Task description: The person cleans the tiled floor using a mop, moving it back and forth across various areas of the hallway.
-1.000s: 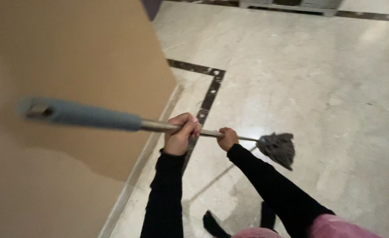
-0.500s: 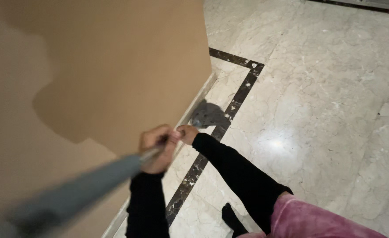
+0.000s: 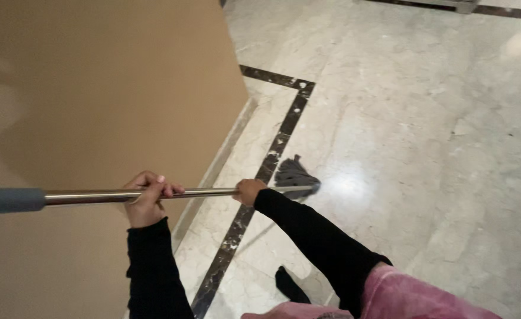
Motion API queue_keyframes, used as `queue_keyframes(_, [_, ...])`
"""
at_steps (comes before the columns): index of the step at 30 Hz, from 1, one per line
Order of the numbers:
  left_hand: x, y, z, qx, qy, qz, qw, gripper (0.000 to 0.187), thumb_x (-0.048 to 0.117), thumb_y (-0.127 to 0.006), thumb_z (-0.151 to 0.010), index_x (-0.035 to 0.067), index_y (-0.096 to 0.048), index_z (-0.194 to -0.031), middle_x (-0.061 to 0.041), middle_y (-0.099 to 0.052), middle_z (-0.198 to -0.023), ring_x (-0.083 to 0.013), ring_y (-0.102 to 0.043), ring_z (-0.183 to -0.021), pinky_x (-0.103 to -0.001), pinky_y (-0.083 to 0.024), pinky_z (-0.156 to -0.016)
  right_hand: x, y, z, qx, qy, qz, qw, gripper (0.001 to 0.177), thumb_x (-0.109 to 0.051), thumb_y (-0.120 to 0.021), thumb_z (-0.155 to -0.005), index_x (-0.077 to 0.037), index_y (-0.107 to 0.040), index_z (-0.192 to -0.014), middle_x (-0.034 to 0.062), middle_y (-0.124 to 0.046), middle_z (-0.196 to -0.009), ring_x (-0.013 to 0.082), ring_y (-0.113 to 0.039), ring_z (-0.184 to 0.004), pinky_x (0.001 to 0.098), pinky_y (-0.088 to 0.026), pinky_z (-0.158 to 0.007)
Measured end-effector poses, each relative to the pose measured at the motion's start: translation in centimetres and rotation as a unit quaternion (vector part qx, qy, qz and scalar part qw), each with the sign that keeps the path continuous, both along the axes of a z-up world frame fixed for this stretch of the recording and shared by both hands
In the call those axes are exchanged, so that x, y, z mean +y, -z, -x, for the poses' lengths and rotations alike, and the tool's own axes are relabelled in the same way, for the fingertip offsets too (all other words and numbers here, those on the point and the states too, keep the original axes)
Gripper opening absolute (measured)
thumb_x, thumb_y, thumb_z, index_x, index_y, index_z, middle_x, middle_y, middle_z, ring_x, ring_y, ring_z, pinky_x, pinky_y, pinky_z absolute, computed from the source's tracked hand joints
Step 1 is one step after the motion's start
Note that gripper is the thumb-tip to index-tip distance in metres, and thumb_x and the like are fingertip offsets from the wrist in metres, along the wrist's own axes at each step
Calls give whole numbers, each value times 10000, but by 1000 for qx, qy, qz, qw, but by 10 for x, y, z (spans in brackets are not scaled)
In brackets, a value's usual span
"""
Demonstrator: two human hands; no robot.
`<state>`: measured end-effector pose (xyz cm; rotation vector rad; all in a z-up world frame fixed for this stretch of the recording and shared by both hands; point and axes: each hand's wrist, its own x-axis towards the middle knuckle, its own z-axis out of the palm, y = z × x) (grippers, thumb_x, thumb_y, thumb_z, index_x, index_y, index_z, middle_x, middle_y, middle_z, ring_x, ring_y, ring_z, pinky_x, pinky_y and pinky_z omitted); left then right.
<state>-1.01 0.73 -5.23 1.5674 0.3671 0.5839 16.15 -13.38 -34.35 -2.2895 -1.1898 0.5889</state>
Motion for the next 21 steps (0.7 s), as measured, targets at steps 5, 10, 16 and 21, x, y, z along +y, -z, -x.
queue_keyframes(5, [-75, 80, -47, -32, 121, 121, 985, 150, 59, -610, -953, 54, -574, -807, -86, -619, -668, -262, -728, -698, -393, -623, -714, -146, 33, -12, 0, 92, 95, 991, 345, -430, -628, -936, -108, -749, -954, 143, -742, -954, 353, -715, -910, 517, -563, -787])
queue_keyframes(10, [-231, 147, -100, 31, 253, 151, 955, 198, 57, -624, -956, 40, -574, -765, -94, -655, -690, -254, -751, -782, -388, -595, -756, -345, 73, -21, 15, 226, 146, 963, 325, -422, -659, -909, -120, -755, -982, 135, -740, -1007, 349, -714, -947, 498, -563, -825])
queue_keyframes(16, [-431, 193, -122, 25, 416, 176, 892, 203, 100, -654, -961, 24, -625, -776, -109, -713, -787, -239, -744, -887, -407, -610, -848, -554, 77, 15, 60, 380, 233, 893, 309, -422, -630, -969, -155, -743, -1078, 101, -748, -1059, 321, -691, -982, 515, -517, -908])
queue_keyframes(21, [-584, 223, -107, 54, 523, 126, 841, 197, 146, -666, -975, 15, -645, -830, -131, -746, -879, -196, -729, -902, -387, -608, -877, -697, 59, 72, 90, 503, 226, 829, 300, -405, -721, -922, -127, -756, -1028, 150, -761, -1031, 338, -714, -974, 468, -562, -843])
